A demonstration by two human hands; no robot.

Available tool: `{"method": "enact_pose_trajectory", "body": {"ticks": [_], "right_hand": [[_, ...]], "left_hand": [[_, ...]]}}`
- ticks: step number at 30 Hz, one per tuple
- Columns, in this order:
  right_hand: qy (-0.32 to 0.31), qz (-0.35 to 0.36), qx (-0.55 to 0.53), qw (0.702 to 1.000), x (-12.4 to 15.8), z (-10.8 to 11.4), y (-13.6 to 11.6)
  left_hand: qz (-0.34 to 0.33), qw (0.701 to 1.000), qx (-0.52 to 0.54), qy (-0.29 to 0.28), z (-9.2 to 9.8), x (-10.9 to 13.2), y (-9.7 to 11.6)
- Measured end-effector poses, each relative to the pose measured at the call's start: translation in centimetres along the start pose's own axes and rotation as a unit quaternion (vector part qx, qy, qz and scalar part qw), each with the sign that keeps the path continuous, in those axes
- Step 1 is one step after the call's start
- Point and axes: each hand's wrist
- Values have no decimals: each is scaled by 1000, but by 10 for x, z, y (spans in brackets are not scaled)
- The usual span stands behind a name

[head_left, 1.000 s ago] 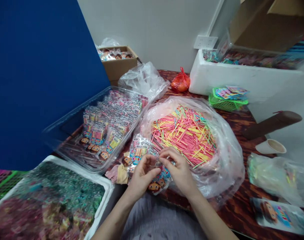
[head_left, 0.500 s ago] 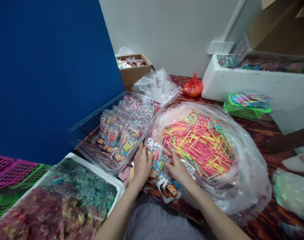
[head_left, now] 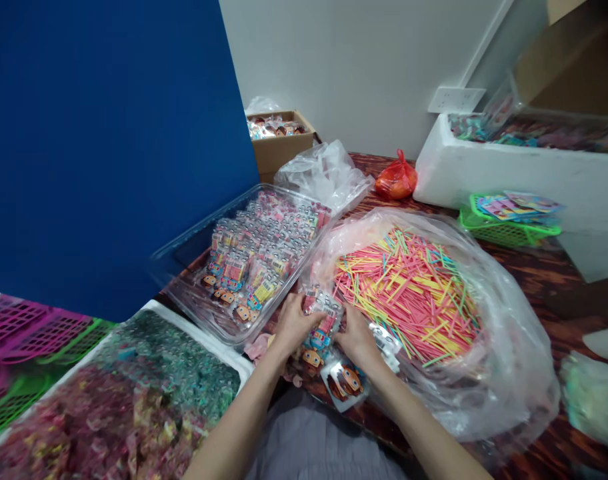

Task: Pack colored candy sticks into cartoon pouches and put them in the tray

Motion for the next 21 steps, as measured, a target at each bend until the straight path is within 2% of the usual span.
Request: {"method": "enact_pose_trajectory", "body": {"ticks": [5,9,12,16,19,21], "right_hand": [[-6,9,35,999,-6,5,-5],[30,33,40,998,-6,5,-4],[34,18,-11,999,-8,3,-1],[2,-47,-113,993,-15,1,0],[1,-52,-165,985,-18,1,-1],[8,-50,-176,983,-19,1,-1]], "left_hand": [[-32,996,-55,-58,8,0,3],[-22,989,-136,-47,8,8,10],[-8,986,-162,-49,7,9,13],[-9,993,-95,-67,8,2,9],[-32,997,-22,-69,10,-4,2],[-27,997,-13,-72,12,-7,-1]]}}
Point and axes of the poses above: each hand's wrist, its own x-axis away from the middle knuckle, its own z-axis out of the back of the hand, y = z × x, and after that the axes turned 4 degrees about -y, right-handed
